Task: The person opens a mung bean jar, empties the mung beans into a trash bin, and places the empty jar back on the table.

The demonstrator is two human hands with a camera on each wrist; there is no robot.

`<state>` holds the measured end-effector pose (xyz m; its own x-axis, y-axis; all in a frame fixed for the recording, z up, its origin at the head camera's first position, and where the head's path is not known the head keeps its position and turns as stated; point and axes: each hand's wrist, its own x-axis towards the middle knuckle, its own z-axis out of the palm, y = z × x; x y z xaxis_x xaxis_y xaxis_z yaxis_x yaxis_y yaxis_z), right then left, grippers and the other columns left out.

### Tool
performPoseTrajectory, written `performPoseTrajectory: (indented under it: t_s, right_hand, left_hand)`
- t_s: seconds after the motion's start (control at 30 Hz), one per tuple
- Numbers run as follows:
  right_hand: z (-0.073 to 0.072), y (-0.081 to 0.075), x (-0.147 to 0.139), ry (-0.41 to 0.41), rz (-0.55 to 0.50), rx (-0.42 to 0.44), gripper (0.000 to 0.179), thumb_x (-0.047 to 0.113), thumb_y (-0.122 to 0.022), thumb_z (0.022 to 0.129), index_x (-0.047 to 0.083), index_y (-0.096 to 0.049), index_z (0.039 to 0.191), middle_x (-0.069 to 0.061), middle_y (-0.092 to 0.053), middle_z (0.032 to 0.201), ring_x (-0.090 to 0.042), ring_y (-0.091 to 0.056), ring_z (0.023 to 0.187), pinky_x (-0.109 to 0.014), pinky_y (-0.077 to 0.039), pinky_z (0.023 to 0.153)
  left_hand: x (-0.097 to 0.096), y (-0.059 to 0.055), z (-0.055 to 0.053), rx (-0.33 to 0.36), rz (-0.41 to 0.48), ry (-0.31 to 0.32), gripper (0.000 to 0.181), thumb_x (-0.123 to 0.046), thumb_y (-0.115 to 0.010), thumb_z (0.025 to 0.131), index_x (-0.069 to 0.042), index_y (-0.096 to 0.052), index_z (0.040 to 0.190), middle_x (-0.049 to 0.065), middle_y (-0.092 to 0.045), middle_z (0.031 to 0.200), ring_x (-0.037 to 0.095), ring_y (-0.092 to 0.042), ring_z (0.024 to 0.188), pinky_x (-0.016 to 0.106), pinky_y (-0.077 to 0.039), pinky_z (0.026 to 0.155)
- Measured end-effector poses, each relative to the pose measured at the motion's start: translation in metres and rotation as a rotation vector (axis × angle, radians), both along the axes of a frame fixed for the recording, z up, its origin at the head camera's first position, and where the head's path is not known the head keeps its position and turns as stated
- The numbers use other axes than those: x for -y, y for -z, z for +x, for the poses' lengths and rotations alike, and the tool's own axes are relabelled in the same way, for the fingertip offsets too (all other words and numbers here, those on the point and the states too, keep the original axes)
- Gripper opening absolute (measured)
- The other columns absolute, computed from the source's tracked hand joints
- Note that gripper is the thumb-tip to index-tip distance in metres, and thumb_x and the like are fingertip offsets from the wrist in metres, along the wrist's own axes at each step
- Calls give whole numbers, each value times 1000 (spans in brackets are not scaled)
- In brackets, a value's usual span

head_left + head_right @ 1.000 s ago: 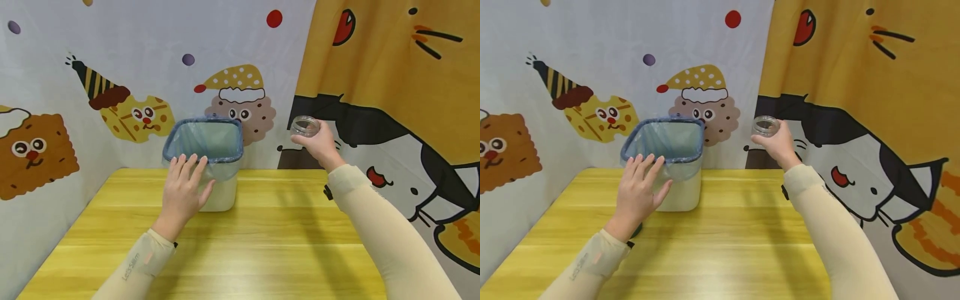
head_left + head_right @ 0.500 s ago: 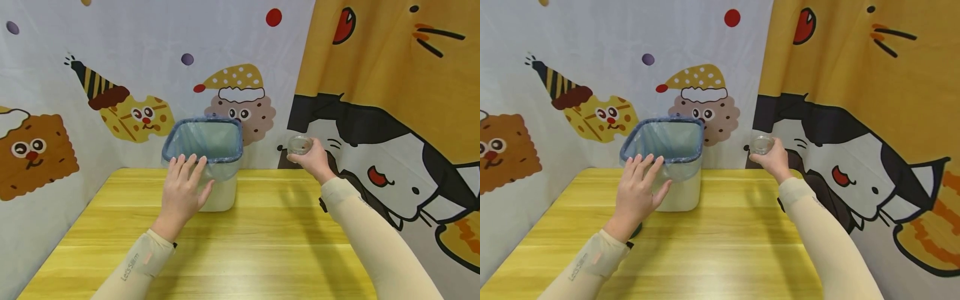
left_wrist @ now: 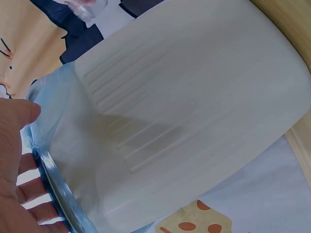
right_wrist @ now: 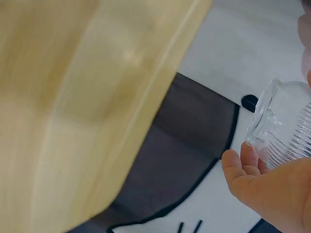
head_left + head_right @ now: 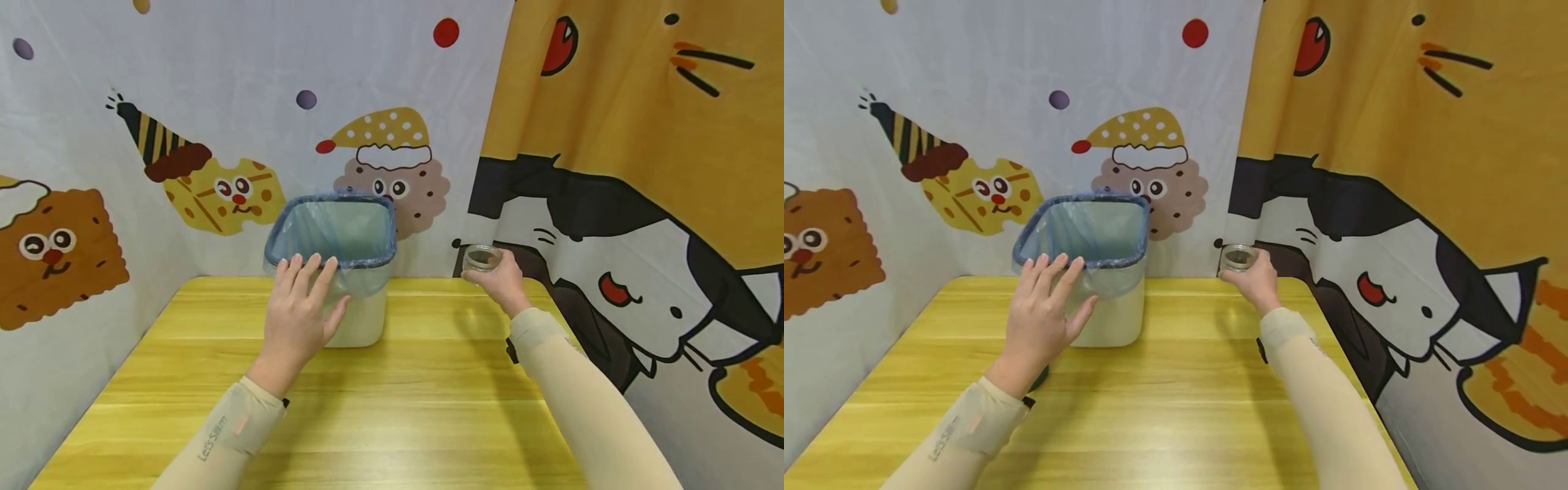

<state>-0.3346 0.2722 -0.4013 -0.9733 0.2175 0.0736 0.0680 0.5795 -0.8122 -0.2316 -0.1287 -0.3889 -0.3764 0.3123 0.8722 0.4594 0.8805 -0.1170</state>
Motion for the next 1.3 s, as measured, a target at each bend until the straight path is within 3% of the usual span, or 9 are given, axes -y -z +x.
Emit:
performPoseTrajectory:
  t_s: [0.23, 0.6, 0.87, 1.1, 1.2, 1.3]
  right_hand:
    - [-2, 26, 5, -4, -36, 1, 104, 33, -88, 85, 1, -27, 163, -26, -47, 158, -44, -51, 141, -56, -47, 118]
    - [0, 61, 26, -26, -1, 7, 100, 27, -91, 80, 1, -35, 159, -27, -51, 156, -44, -57, 134, -55, -50, 114]
    - [0, 73, 34, -42, -14, 43, 104, 27, -90, 81, -1, -30, 161, -30, -48, 156, -47, -55, 137, -58, -50, 115]
    - [3, 80, 41, -51, -36, 63, 102, 24, -90, 80, -1, -31, 160, -31, -47, 157, -48, -54, 138, -58, -49, 116]
    - [5, 82, 42, -45, -33, 76, 102, 25, -91, 80, 0, -31, 160, -31, -48, 157, -48, -55, 137, -57, -50, 116]
    - [6, 83, 43, -45, -33, 84, 103, 24, -90, 80, 0, -31, 160, -30, -47, 157, -47, -56, 135, -57, -50, 115]
  left_hand:
    - [-1, -1, 1, -3, -2, -5, 69, -36, -88, 86, -4, -65, 143, 27, -67, 134, 54, -63, 125, 67, -48, 113]
    - [-1, 3, -1, 3, 17, -13, 71, -35, -88, 85, -5, -64, 144, 27, -67, 135, 54, -63, 127, 67, -47, 115]
    - [-3, 3, -3, -8, 29, -6, 72, -34, -90, 83, -5, -65, 144, 27, -68, 134, 54, -64, 126, 67, -48, 114]
    - [-3, 4, 1, 39, 24, -16, 75, -37, -87, 86, -4, -61, 147, 28, -64, 141, 54, -60, 131, 68, -46, 116]
    - [-5, 6, 5, 58, 49, 7, 75, -38, -85, 88, -1, -59, 147, 29, -60, 145, 55, -56, 134, 69, -45, 116]
    - [-10, 13, 11, 28, 100, 66, 70, -42, -77, 94, 2, -60, 145, 30, -59, 145, 54, -55, 134, 69, -46, 115]
